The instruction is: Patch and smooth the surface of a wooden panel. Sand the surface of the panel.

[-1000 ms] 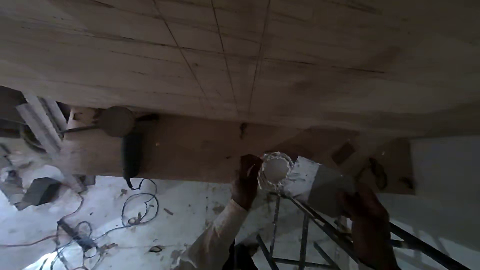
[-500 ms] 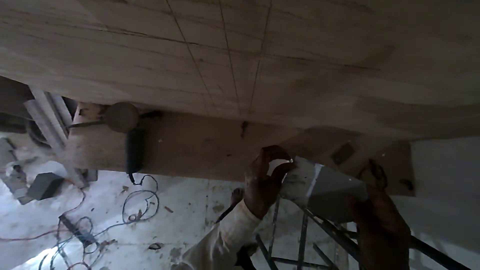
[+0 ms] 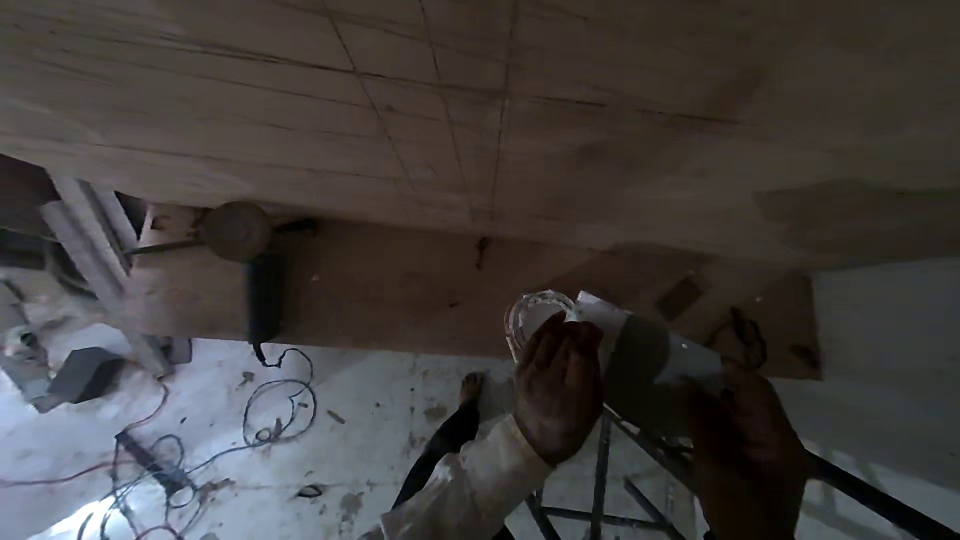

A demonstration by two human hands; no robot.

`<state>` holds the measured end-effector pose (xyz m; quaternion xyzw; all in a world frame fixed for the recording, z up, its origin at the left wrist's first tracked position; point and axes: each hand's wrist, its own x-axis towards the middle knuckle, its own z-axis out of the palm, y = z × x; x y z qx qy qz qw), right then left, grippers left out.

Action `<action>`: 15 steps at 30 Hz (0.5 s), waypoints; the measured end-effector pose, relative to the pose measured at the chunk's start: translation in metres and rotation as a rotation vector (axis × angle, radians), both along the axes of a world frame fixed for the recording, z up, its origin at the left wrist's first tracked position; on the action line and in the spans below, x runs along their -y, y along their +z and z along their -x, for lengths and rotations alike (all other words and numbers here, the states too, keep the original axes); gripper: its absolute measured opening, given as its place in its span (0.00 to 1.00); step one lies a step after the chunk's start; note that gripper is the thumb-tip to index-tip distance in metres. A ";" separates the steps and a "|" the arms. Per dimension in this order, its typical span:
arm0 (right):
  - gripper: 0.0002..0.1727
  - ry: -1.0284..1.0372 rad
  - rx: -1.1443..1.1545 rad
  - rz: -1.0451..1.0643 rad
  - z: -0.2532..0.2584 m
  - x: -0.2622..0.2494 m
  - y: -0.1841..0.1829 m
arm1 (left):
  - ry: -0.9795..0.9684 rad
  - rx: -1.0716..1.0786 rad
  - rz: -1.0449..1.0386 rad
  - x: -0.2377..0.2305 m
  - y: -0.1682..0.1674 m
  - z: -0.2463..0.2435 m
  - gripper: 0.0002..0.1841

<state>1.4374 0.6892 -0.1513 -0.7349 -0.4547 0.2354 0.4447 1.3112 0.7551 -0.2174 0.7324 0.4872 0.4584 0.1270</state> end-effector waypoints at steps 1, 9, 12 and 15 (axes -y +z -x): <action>0.18 0.011 0.021 -0.001 0.001 0.000 0.000 | 0.010 -0.010 -0.012 0.000 -0.001 -0.002 0.03; 0.19 0.073 0.058 -0.022 0.009 0.002 -0.001 | 0.018 -0.077 -0.095 0.001 -0.012 -0.007 0.04; 0.20 0.064 0.030 -0.050 0.007 0.003 -0.004 | 0.014 -0.012 -0.071 -0.002 -0.009 -0.001 0.03; 0.22 0.022 0.074 -0.015 -0.005 0.006 -0.011 | 0.058 0.024 0.032 -0.006 -0.013 0.021 0.07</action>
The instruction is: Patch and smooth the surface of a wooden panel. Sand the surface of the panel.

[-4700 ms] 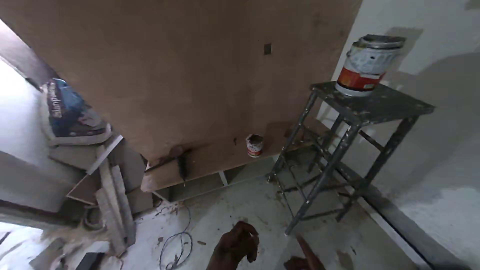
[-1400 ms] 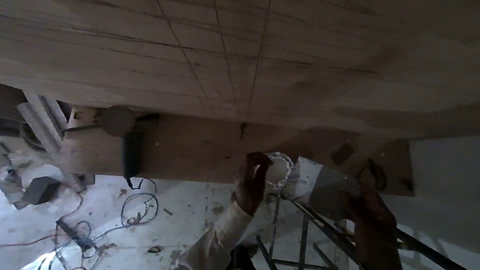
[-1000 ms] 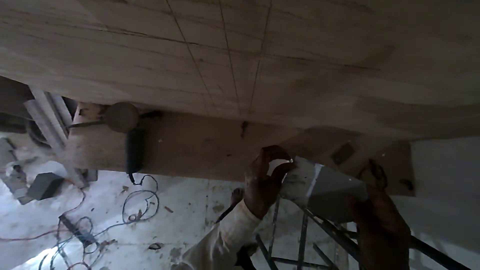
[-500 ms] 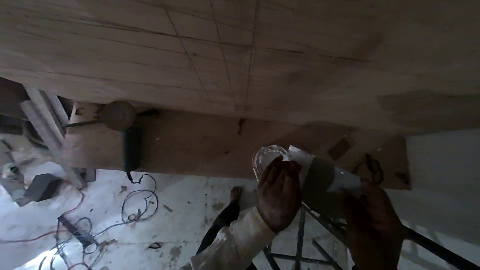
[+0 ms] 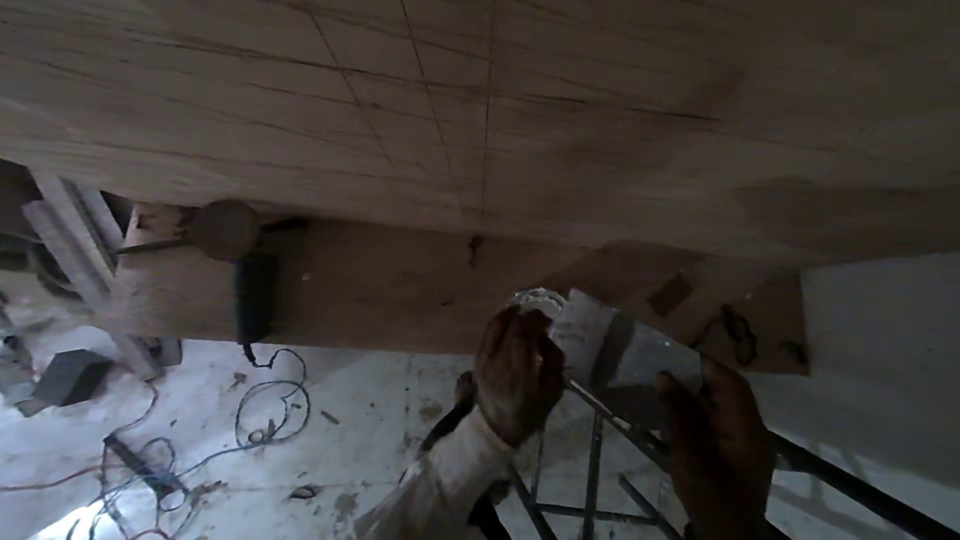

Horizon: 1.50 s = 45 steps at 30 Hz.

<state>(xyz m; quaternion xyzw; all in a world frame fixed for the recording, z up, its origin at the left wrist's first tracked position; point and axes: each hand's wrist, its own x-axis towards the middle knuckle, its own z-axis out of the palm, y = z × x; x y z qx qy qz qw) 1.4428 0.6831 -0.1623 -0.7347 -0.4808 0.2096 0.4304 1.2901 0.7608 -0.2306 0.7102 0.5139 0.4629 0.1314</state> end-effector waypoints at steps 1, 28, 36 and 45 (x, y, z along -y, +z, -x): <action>0.24 -0.030 0.010 0.048 -0.004 0.000 -0.004 | 0.033 -0.016 0.039 -0.004 -0.005 0.011 0.08; 0.23 -0.052 0.220 0.981 0.033 -0.102 -0.121 | -0.032 -0.031 1.428 0.005 -0.126 0.038 0.25; 0.27 -0.073 0.244 1.030 0.052 -0.101 -0.164 | -0.066 0.003 1.496 0.004 -0.132 0.036 0.24; 0.20 -0.089 -0.012 0.934 0.010 -0.100 -0.193 | -0.053 -0.005 1.496 0.008 -0.144 0.050 0.24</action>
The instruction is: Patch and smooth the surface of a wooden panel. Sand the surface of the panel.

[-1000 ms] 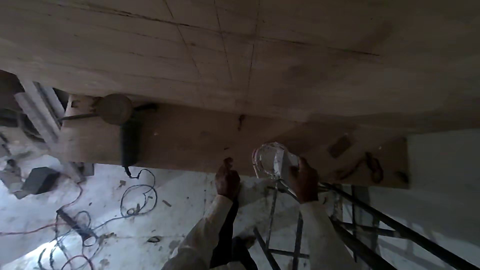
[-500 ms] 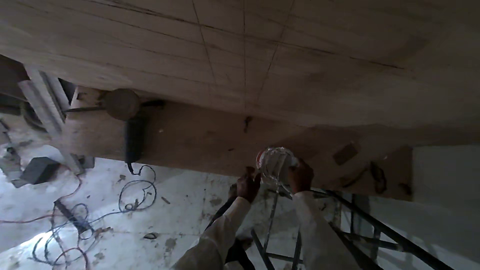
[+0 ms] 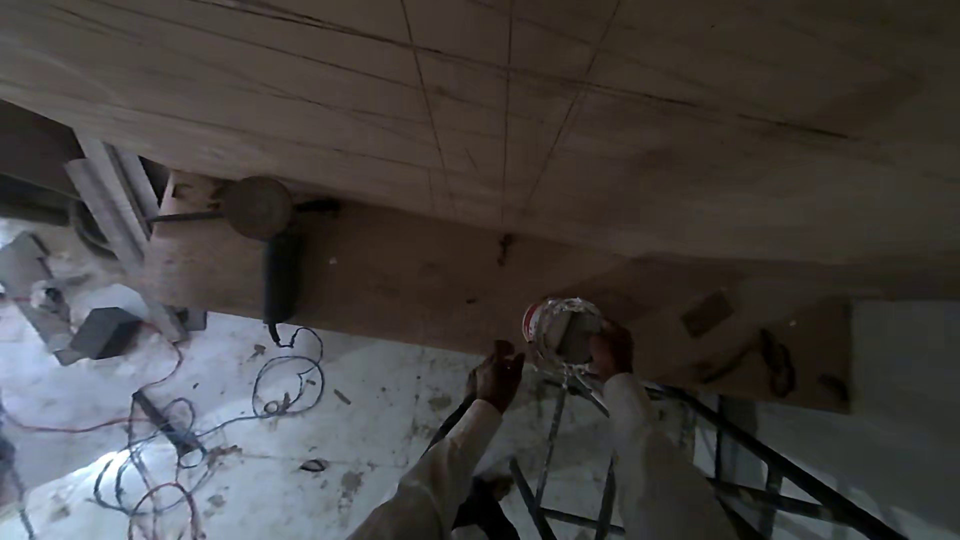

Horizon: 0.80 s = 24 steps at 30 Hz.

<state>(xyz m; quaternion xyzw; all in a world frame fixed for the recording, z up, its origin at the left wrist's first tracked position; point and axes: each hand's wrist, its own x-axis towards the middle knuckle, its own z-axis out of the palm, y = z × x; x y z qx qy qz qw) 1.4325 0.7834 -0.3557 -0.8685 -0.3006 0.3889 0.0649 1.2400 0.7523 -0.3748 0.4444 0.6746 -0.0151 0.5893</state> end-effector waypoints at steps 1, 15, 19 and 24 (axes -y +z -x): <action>0.19 -0.012 -0.026 -0.021 -0.005 0.002 0.001 | -0.016 0.002 0.005 0.000 0.000 0.001 0.25; 0.19 -0.023 0.129 -0.192 -0.006 0.055 0.076 | 0.024 -0.082 -0.038 -0.006 0.025 0.048 0.23; 0.14 -0.041 0.138 -0.358 -0.010 0.084 0.073 | 0.031 -0.110 -0.068 -0.003 0.011 0.065 0.23; 0.10 -0.119 0.054 -0.738 -0.027 0.120 0.035 | -0.003 -0.147 -0.078 0.000 0.011 0.075 0.22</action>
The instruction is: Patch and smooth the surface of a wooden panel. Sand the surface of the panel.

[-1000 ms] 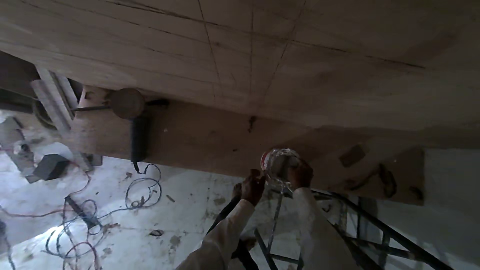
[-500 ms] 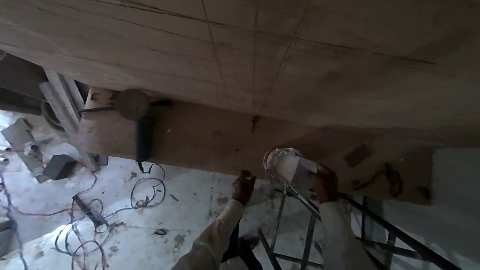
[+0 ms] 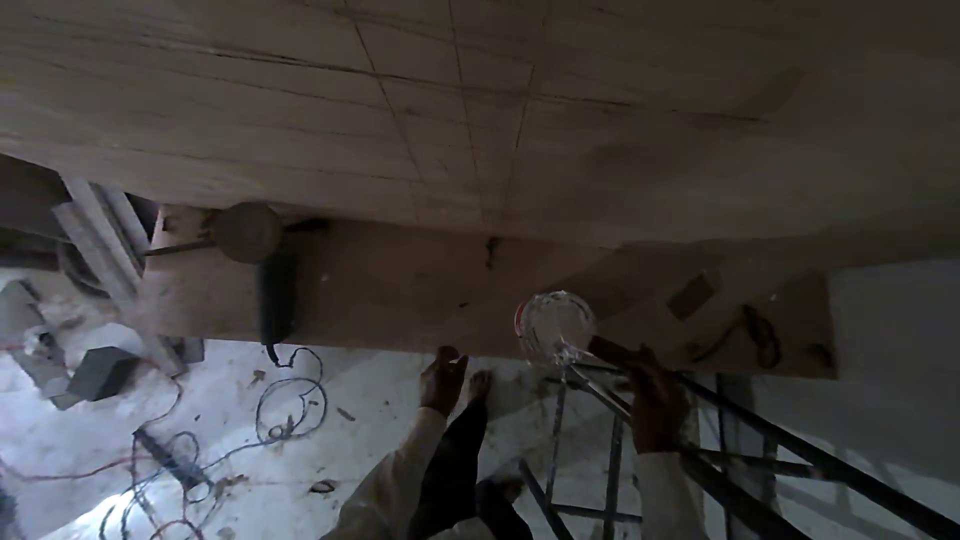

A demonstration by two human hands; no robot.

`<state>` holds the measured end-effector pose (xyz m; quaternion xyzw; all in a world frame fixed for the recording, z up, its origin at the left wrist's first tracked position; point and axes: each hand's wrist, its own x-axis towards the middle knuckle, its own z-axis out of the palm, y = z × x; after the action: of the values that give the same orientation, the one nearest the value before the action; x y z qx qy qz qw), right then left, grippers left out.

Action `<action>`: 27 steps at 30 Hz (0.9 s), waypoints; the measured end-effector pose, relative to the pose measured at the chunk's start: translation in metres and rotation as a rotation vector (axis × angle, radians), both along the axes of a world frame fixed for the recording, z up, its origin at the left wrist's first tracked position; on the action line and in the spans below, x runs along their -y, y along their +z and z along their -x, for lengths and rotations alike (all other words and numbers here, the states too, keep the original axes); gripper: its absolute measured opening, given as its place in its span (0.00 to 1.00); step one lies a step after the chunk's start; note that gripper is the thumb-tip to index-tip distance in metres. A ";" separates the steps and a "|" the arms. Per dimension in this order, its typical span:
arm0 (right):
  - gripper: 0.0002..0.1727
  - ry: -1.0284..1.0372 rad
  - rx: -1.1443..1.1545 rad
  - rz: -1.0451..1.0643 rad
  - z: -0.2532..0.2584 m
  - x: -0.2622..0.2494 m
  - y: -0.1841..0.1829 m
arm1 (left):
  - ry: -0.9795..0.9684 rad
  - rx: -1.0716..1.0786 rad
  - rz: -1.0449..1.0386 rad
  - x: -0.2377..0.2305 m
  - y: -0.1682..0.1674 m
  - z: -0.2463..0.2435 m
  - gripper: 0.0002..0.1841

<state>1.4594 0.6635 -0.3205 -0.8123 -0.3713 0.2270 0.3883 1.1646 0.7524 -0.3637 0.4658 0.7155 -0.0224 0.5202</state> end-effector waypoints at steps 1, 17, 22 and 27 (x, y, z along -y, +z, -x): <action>0.10 -0.036 -0.033 -0.033 -0.001 0.003 -0.004 | 0.002 -0.004 -0.005 0.001 0.000 0.001 0.22; 0.09 -0.119 -0.195 -0.188 -0.010 0.017 0.014 | -0.130 -0.067 0.002 0.013 0.004 0.004 0.22; 0.12 -0.258 -0.332 -0.150 -0.004 0.010 0.025 | -0.110 -0.050 0.024 0.015 0.006 -0.003 0.22; 0.11 -0.345 -0.444 -0.133 -0.002 0.007 0.019 | -0.091 -0.029 0.000 0.020 0.004 0.001 0.22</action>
<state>1.4615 0.6566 -0.3013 -0.7666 -0.1475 0.3050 0.5455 1.1635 0.7321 -0.3597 0.4975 0.7009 -0.0531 0.5083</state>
